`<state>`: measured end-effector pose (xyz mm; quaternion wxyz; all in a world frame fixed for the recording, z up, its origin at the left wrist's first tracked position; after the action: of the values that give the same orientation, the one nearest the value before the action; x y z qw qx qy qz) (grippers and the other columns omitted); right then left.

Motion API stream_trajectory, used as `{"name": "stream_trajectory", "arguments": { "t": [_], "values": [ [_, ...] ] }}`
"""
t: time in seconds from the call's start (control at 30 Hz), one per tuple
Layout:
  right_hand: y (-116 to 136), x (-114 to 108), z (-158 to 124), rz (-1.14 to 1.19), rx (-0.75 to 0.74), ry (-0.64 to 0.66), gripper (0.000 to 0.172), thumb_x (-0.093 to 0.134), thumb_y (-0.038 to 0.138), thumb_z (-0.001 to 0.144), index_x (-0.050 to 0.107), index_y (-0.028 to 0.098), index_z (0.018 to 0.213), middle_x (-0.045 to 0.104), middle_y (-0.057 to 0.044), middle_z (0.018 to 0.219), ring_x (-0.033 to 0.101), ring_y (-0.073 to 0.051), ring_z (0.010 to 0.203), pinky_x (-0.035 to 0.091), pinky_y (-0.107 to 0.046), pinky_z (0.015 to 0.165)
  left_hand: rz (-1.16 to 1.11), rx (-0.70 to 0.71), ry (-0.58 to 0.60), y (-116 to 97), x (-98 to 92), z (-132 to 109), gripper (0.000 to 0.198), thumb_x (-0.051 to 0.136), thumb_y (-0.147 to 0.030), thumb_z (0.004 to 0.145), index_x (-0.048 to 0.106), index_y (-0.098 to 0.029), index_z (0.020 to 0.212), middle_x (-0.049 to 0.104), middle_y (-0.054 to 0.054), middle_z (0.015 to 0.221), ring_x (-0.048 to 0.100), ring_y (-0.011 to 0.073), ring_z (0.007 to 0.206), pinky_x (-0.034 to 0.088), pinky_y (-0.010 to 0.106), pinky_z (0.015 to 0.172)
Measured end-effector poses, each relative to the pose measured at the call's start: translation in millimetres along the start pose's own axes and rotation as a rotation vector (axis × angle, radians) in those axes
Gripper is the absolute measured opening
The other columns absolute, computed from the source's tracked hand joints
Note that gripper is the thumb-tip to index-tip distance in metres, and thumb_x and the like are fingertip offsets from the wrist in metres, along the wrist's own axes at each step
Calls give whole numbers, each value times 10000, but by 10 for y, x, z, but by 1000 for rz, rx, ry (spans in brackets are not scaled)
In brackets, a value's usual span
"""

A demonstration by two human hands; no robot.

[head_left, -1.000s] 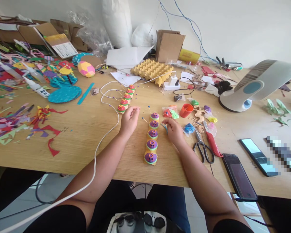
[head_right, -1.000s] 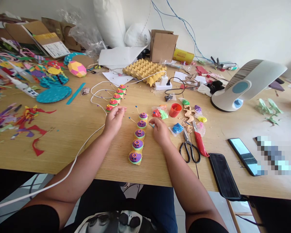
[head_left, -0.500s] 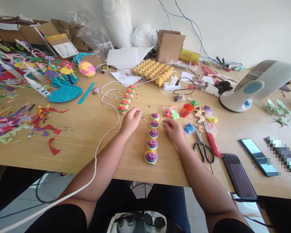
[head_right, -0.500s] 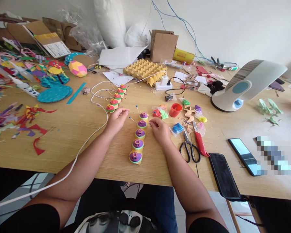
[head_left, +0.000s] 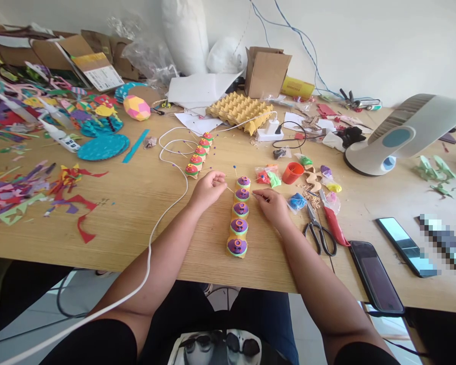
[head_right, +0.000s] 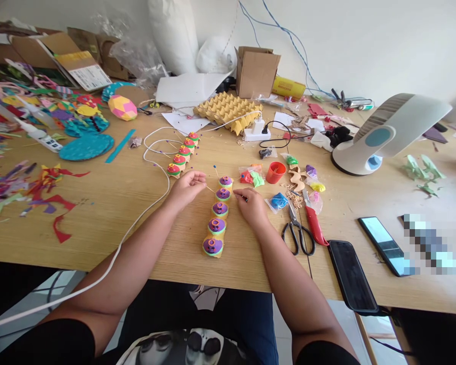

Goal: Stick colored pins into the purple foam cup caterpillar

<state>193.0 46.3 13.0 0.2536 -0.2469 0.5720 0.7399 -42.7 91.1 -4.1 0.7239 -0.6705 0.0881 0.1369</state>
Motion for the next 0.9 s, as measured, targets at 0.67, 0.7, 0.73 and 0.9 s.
{"name": "stream_trajectory", "arguments": {
  "t": [0.67, 0.7, 0.73, 0.9],
  "values": [
    [32, 98, -16, -126, -143, 101, 287, 631, 317, 910, 743, 202, 1149, 674, -83, 1077, 648, -211, 973, 508, -330, 894, -307, -203, 207, -24, 227, -142, 348, 767, -222, 650, 627, -170, 964, 667, -2, 725, 635, 133, 666, 482, 248, 621],
    [37, 105, -19, -140, -152, 105, 314, 657, 330, 899, 732, 201, 1175, 666, -86, 1096, 645, -214, 985, 508, -332, 904, -303, -203, 216, -15, 235, -142, 339, 768, -227, 653, 630, -169, 956, 669, 0, 724, 636, 135, 666, 485, 250, 623],
    [40, 110, -20, -155, -157, 106, 340, 678, 333, 887, 722, 200, 1197, 658, -90, 1115, 642, -218, 1001, 507, -336, 916, -300, -201, 223, -5, 242, -142, 333, 769, -233, 654, 634, -168, 951, 672, 3, 727, 638, 136, 668, 487, 252, 625],
    [45, 140, -11, -205, -191, 112, 404, 708, 311, 879, 689, 182, 1261, 632, -105, 1140, 619, -241, 1075, 499, -364, 968, -298, -177, 229, 26, 263, -139, 345, 780, -252, 649, 649, -165, 956, 684, 8, 753, 641, 136, 683, 496, 250, 634]
  ]
}}
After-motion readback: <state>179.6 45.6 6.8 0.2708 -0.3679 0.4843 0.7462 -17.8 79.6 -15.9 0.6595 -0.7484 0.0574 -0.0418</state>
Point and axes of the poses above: each hand's wrist, its own z-axis towards the middle knuckle, its own x-axis out of the palm, y = z × x, the point moved 5 cm from there along z, towards the middle knuckle
